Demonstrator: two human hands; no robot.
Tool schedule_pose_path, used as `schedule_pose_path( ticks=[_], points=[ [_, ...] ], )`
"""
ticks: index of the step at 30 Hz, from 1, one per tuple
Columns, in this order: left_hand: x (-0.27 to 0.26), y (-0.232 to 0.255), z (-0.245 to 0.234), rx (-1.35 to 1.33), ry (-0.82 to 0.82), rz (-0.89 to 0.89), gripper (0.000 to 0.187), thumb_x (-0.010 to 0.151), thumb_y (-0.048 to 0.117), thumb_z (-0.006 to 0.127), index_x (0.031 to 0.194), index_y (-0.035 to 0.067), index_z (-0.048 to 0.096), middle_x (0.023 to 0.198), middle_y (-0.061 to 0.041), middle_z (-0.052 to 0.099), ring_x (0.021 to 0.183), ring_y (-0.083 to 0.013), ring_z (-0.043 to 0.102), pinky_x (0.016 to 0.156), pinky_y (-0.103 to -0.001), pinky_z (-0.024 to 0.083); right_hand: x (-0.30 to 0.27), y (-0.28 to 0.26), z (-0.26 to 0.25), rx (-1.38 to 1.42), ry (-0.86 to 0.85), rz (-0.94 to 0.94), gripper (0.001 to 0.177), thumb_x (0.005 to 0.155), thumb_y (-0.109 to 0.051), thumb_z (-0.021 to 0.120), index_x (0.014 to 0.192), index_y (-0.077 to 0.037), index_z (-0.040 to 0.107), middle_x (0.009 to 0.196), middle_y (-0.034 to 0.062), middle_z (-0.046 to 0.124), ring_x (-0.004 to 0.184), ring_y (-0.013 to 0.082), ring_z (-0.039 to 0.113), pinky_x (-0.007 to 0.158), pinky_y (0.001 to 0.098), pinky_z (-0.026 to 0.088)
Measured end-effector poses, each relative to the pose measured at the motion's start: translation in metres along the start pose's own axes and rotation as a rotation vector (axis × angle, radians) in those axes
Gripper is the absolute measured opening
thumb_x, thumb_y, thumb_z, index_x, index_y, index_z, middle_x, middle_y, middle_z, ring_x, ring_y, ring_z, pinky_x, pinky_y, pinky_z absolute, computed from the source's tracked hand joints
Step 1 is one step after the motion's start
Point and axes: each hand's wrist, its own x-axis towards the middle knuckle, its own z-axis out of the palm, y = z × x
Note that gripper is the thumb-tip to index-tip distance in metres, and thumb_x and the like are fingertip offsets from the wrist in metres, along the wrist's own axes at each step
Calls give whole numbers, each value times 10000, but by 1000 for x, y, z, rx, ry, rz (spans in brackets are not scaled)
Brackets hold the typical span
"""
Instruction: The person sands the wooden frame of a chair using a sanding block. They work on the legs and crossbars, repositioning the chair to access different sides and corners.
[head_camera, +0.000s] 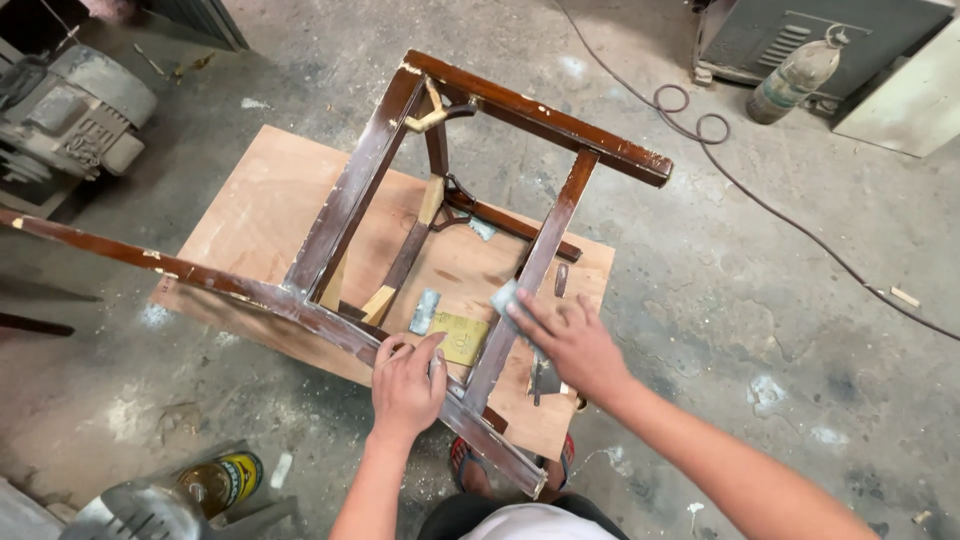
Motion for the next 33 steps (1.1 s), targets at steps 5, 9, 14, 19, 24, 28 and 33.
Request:
schedule_pose_path(
  ticks=[5,9,14,19,24,28,33],
  points=[
    [-1,0,1,3,-13,-23,269,924,249,556,1121,169,720,520,-95,660,668,-202,741,1115,-394,402,-32,-58,-12,243,67,-207,484,978,-229,501,1458,-265,550,1596,69,453,1129,343,611,1004,589,447],
    [0,1,2,10,-17,-39,275,943,265,539,1112,156,726,539,-95,679,671,-201,747,1118,-397,395,-16,-47,-25,217,147,-315,506,937,-208,530,1429,-316,578,1553,22,507,1122,296,596,1068,586,382],
    [1,1,0,5,5,-12,258,932,250,559,1115,158,717,540,-94,665,662,-217,736,1114,-402,399,-25,-55,-24,208,143,-310,454,996,-233,426,1419,-277,586,1544,27,516,1155,308,559,996,556,443],
    [-3,0,2,15,11,-12,249,934,251,560,1105,159,715,543,-90,664,671,-212,737,1119,-403,400,-8,-41,-34,182,59,-313,520,919,-202,467,1412,-317,585,1521,-20,532,1132,277,551,942,488,469],
    [-2,-2,3,7,21,-11,249,936,245,561,1111,157,715,544,-87,656,685,-208,739,1127,-396,392,-29,-68,-31,273,76,-334,517,943,-197,439,1433,-297,571,1552,-8,504,1099,293,544,924,508,458],
    [-4,-1,4,-11,24,-12,252,944,235,549,1107,149,720,542,-85,662,690,-209,741,1130,-404,387,-6,-44,-43,158,91,-274,422,964,-223,476,1354,-299,620,1539,-7,516,1096,296,545,923,504,457],
    [-4,-4,6,7,20,-2,268,938,260,550,1126,157,712,550,-89,664,695,-213,740,1126,-395,391,-13,-56,-52,237,-10,-331,478,946,-188,470,1387,-324,595,1535,-17,520,1123,307,570,923,520,461]
  ],
)
